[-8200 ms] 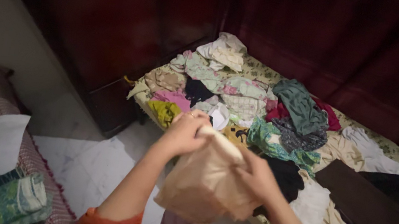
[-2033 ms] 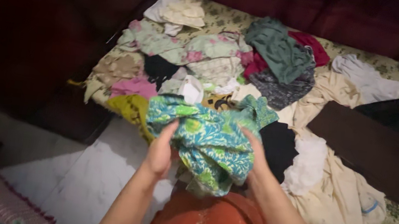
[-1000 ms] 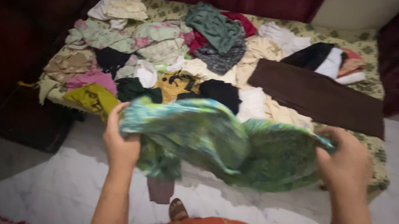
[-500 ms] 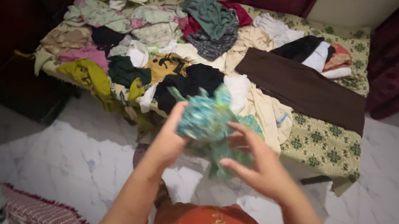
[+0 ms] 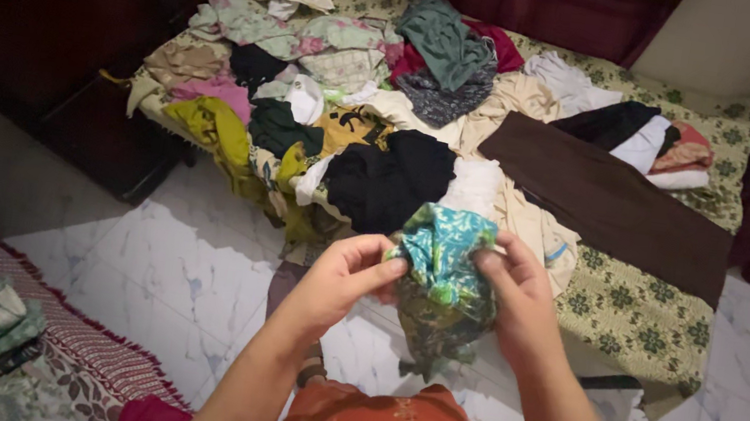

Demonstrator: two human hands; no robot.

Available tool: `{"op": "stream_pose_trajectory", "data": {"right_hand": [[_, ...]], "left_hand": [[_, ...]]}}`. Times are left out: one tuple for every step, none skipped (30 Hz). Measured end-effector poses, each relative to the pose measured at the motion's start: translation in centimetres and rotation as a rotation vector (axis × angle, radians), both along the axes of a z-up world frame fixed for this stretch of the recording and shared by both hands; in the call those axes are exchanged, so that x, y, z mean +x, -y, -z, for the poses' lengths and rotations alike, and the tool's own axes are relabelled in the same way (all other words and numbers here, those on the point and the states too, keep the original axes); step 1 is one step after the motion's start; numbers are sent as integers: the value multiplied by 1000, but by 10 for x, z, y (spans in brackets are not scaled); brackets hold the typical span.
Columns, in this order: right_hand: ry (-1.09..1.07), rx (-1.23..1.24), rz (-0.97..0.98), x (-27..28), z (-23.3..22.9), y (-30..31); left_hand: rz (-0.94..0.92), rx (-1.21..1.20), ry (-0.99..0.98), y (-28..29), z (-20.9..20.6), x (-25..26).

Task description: The person folds several items of clothing including a floral patterned garment, a pair of light-colored shorts, and a black garment by hand on a bed.

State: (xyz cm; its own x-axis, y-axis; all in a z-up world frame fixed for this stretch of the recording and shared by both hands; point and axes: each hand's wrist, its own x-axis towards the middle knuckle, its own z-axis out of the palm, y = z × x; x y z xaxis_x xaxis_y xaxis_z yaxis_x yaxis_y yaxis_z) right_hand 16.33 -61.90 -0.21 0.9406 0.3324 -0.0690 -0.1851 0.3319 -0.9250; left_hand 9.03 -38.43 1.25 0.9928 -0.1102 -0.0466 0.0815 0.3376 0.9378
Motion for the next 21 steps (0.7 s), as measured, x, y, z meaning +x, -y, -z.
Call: {"op": "stream_pose_trajectory", "data": {"right_hand": [[64, -96, 45, 4, -2, -1], [128, -191, 90, 7, -4, -3], [193, -282, 137, 11, -5, -6], [225, -271, 156, 10, -5, -9], [257, -260, 181, 4, -5, -11], [289, -248, 205, -3, -6, -13], [323, -262, 148, -16, -7, -15], [357, -277, 91, -24, -11, -20], [421, -379, 65, -26, -15, -27], [483, -482, 40, -33, -18, -35], [541, -588, 14, -37, -21, -42], [473, -565, 37, -34, -21, -49], [405, -540, 62, -30, -19, -58], [339, -514, 86, -25, -16, -66], [303, -423, 65, -18, -14, -71], [269, -331, 44, -10, -14, -71], [233, -237, 25, -4, -14, -72], [170, -207, 84, 1, -16, -74], [107, -175, 148, 8, -20, -76], [45, -142, 211, 13, -25, -82], [-27, -110, 236, 17, -31, -90]], "left_hand": [[-6, 13, 30, -2, 0, 1], [-13, 27, 59, -3, -1, 2], [-65, 9, 59, -3, -2, 3], [-117, -10, 60, -1, -4, 5], [-164, -27, 62, 0, -5, 8], [-189, -53, 40, 2, -6, 10], [-212, -79, 16, 4, -7, 10], [-235, -106, -7, 6, -7, 10], [-225, -70, -4, 5, -6, 12], [-216, -35, -1, 3, -5, 14], [-206, -1, -1, 0, -2, 15], [-191, 12, 31, -5, 0, 18], [-174, 27, 65, -11, 2, 23], [-157, 41, 99, -18, 4, 27], [-154, 45, 87, -27, 5, 30], [-150, 49, 76, -37, 6, 34], [-144, 57, 64, -49, 7, 37], [-145, 30, 89, -61, 8, 40], [-140, 3, 116, -75, 9, 43], [-135, -23, 143, -90, 9, 46], [-84, 76, 164, -108, 6, 50]]}}
